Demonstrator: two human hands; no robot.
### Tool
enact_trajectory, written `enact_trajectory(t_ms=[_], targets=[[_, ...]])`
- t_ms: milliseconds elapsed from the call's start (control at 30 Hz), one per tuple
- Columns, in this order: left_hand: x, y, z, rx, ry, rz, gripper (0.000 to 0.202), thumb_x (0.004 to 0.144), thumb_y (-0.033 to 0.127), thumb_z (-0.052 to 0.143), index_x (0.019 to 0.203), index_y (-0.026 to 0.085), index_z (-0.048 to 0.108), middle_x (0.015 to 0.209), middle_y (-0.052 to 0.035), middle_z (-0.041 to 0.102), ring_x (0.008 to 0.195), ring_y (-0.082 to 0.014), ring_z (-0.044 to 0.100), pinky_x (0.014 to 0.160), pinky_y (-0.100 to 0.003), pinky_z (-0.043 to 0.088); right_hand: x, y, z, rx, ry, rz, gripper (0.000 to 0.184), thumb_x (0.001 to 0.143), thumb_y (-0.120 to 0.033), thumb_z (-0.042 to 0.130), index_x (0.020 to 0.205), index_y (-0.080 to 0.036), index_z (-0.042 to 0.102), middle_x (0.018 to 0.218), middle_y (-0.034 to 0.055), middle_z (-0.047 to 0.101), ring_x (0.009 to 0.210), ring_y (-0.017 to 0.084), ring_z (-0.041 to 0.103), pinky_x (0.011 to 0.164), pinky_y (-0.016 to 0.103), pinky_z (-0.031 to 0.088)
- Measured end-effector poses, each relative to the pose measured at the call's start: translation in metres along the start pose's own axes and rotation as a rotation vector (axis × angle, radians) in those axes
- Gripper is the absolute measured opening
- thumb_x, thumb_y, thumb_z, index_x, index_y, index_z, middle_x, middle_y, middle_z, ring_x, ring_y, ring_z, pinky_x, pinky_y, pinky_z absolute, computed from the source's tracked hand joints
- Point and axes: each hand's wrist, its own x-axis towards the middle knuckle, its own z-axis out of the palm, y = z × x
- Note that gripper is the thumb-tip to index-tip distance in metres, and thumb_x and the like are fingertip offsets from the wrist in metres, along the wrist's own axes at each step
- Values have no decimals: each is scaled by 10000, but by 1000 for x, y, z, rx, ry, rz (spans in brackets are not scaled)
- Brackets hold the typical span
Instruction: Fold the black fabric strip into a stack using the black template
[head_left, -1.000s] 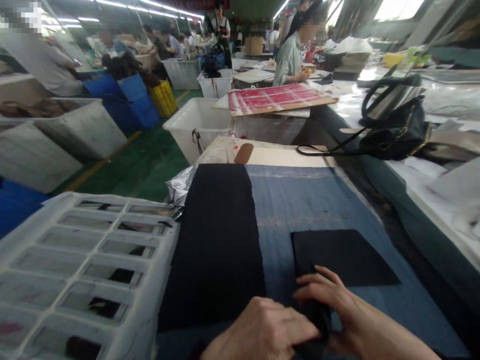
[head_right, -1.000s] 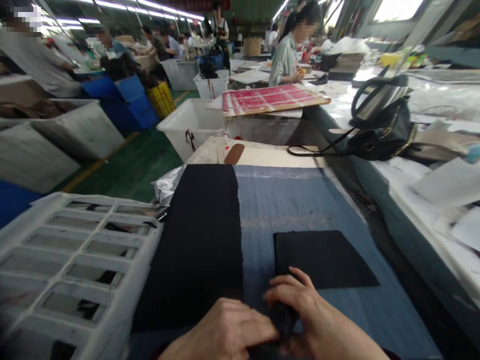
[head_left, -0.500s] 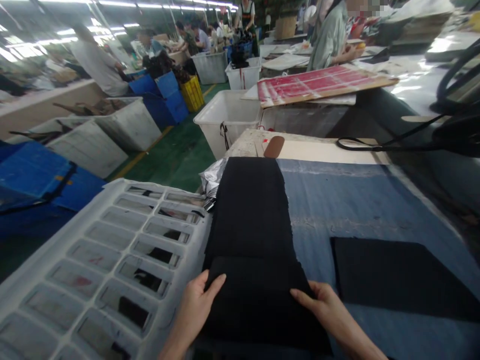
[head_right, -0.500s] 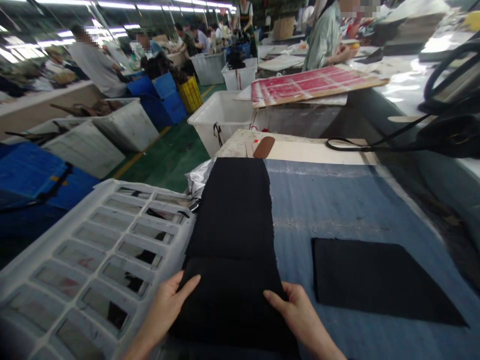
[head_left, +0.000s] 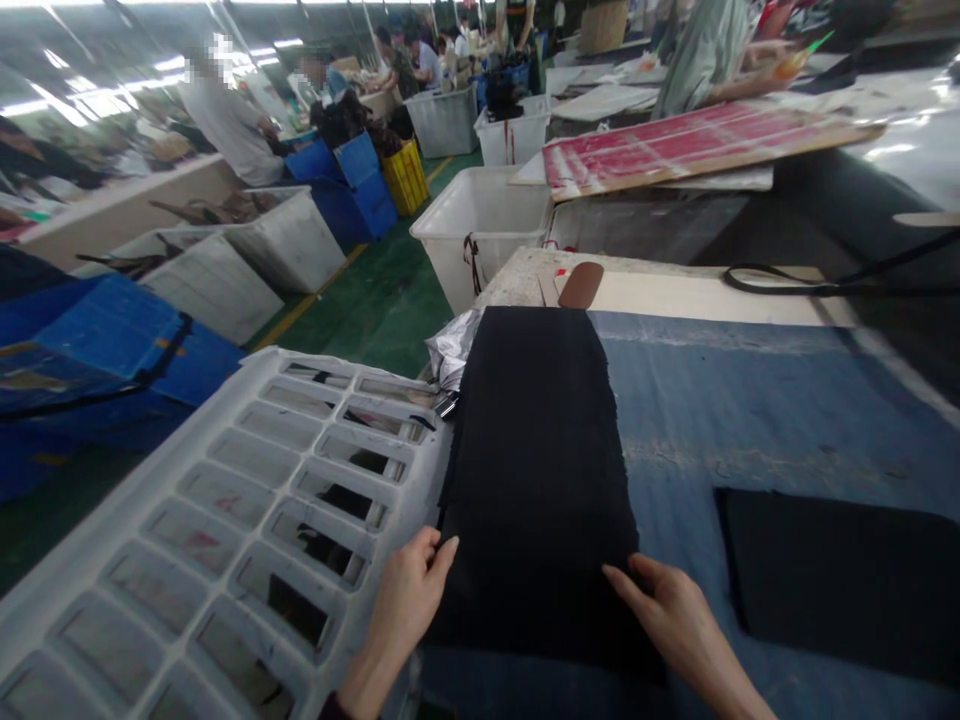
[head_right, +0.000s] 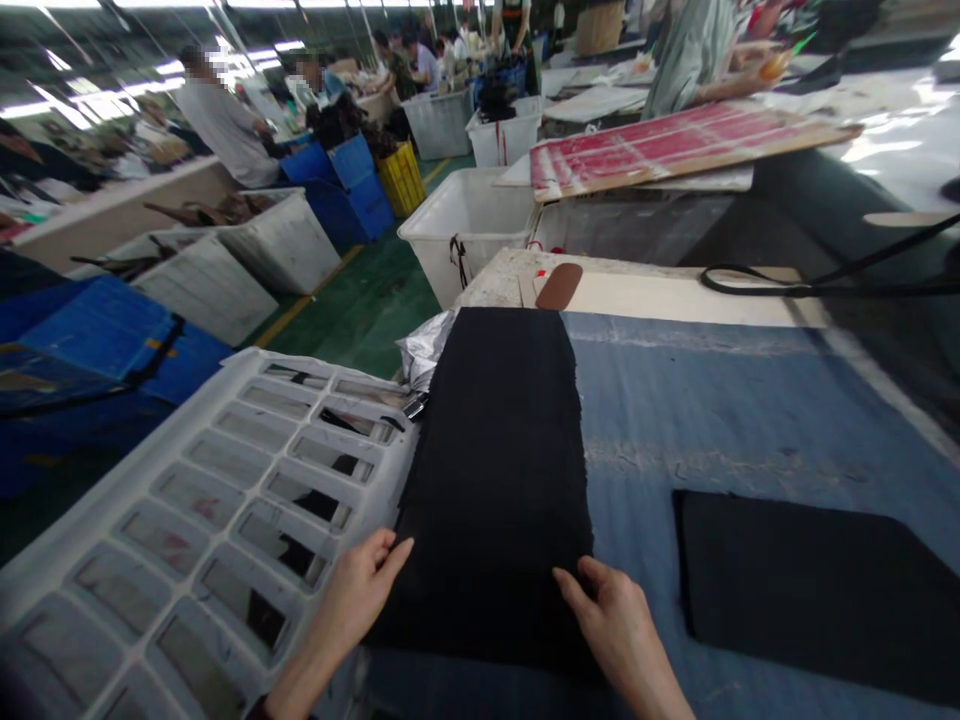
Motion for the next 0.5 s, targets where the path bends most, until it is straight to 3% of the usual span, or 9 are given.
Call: enact_trajectory(t_ms=[500], targets=[[5, -1, 0, -60, -2, -30, 354, 867, 514, 454, 707, 206, 523, 538, 53, 496, 525, -128, 498, 535, -241, 274, 3, 2, 3, -24, -20, 27, 447, 811, -607, 381, 604, -210, 371, 576, -48, 311, 554, 117, 347, 539, 268, 248]])
